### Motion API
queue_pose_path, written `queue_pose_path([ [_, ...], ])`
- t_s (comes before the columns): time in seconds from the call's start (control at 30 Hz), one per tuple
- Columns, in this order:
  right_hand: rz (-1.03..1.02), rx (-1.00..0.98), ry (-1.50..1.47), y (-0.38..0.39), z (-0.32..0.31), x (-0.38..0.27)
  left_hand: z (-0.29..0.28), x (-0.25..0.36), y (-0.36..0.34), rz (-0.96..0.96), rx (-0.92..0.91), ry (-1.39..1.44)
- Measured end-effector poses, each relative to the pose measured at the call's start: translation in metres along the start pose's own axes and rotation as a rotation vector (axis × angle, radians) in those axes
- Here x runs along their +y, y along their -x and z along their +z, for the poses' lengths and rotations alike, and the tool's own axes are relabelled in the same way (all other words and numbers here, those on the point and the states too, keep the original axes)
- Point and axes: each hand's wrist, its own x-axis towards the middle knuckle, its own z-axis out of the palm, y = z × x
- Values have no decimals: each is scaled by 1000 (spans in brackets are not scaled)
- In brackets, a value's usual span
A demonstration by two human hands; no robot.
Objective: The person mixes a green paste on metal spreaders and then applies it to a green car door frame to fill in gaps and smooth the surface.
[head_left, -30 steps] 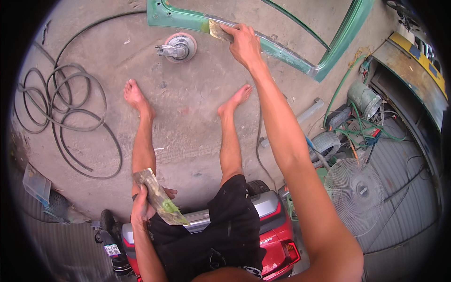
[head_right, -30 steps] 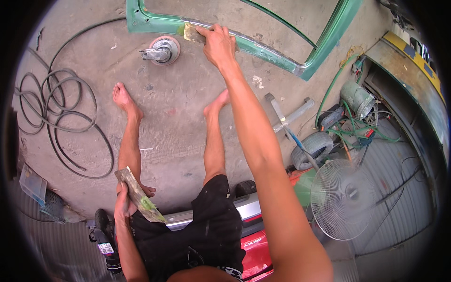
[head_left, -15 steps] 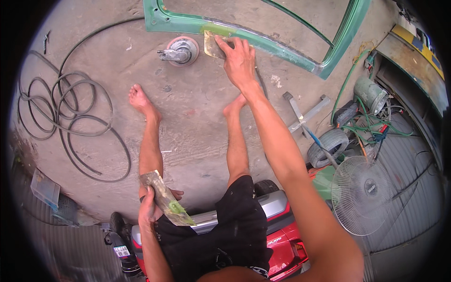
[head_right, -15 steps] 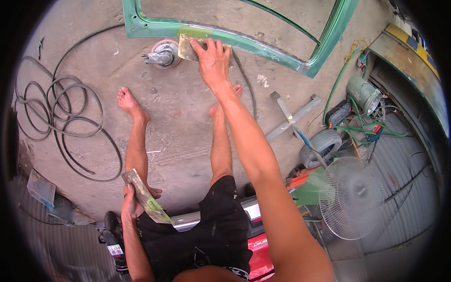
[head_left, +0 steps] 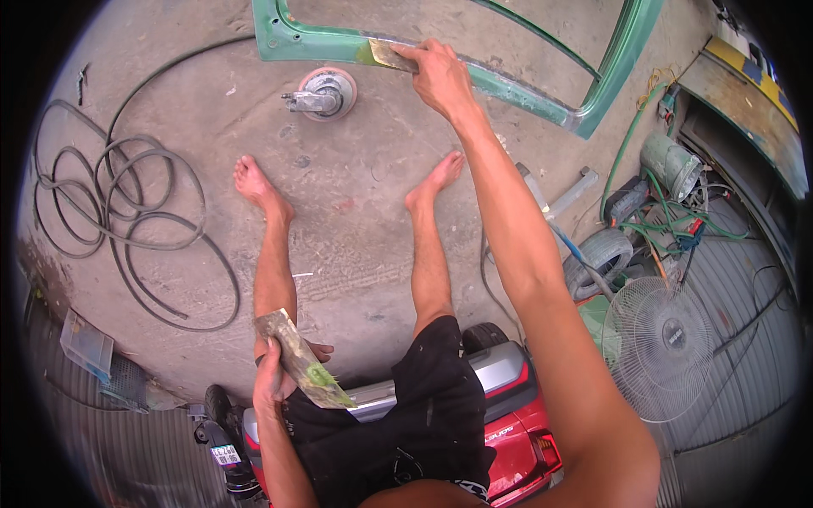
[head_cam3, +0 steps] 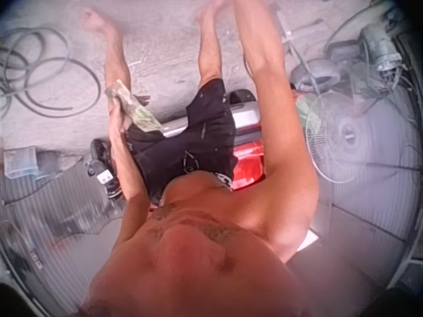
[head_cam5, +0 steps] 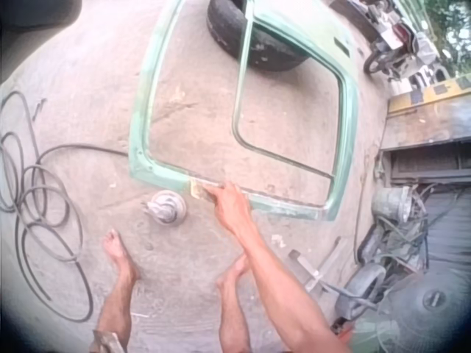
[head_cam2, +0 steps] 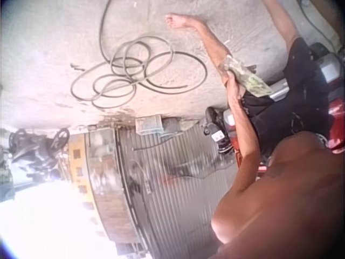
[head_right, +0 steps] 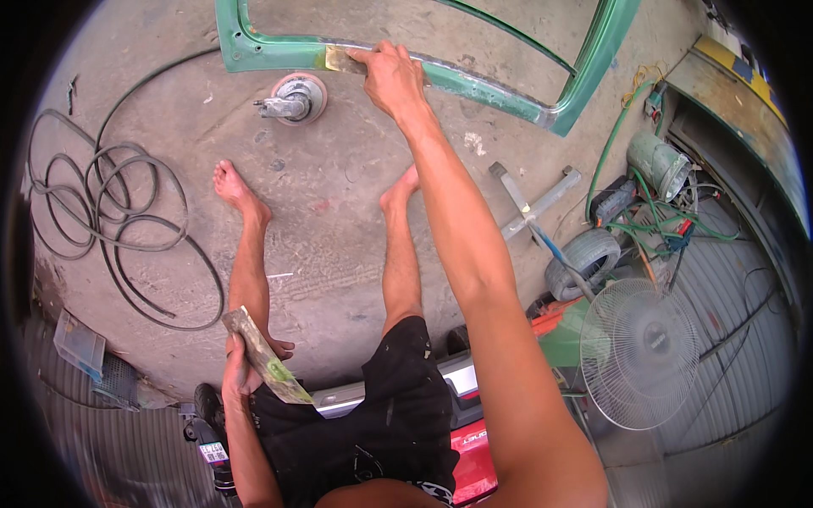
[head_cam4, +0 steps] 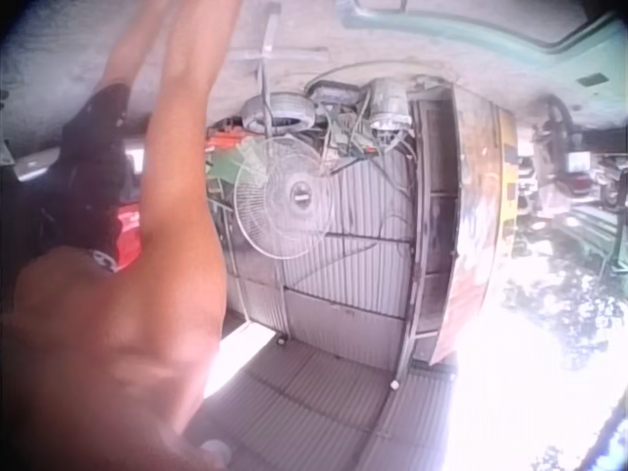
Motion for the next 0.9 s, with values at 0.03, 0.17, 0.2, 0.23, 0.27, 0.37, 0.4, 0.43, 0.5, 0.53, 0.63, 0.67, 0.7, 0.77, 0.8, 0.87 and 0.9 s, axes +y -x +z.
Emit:
queue_pose_path([
  [0.03,-6,23,-12,1,1,1,0,0,0,1,15,7],
  [0.17,-8,17,-25,4,4,3,2,2,0,-14,-1,-22],
  [0.2,2,17,-15,5,6,2,1,1,0,-15,-7,-26],
  [0.23,13,17,-5,6,7,1,1,1,0,-17,-13,-30],
  [0.27,15,12,-6,7,8,-1,0,1,0,-21,-11,-29],
  [0.37,21,36,-25,12,16,-3,-4,-2,1,-44,20,-14],
  [0.4,15,73,-16,14,20,-4,-5,-3,1,-34,8,-17],
  [0.43,12,112,-5,16,24,-3,-5,-3,1,-26,-6,-23],
  [0.5,-10,164,41,30,41,-3,1,1,0,-30,-10,-37],
  [0.53,-39,220,87,37,50,-3,3,3,-1,-26,-13,-51],
  [0.63,-86,238,171,62,70,-4,-1,3,1,-39,-1,-32],
  [0.67,-91,208,169,69,71,-4,-2,0,1,-45,-1,-23],
  [0.7,-93,209,175,72,70,-1,-3,-2,1,-40,0,-26],
  [0.77,-109,179,175,70,59,-9,-4,1,2,-28,5,-35],
  [0.8,-110,182,172,65,54,-12,-3,1,2,-21,8,-29],
  [0.87,-119,174,96,56,35,-17,-2,0,2,-16,9,-20],
  [0.9,-119,175,96,51,29,-17,-2,0,0,-17,5,-15],
])
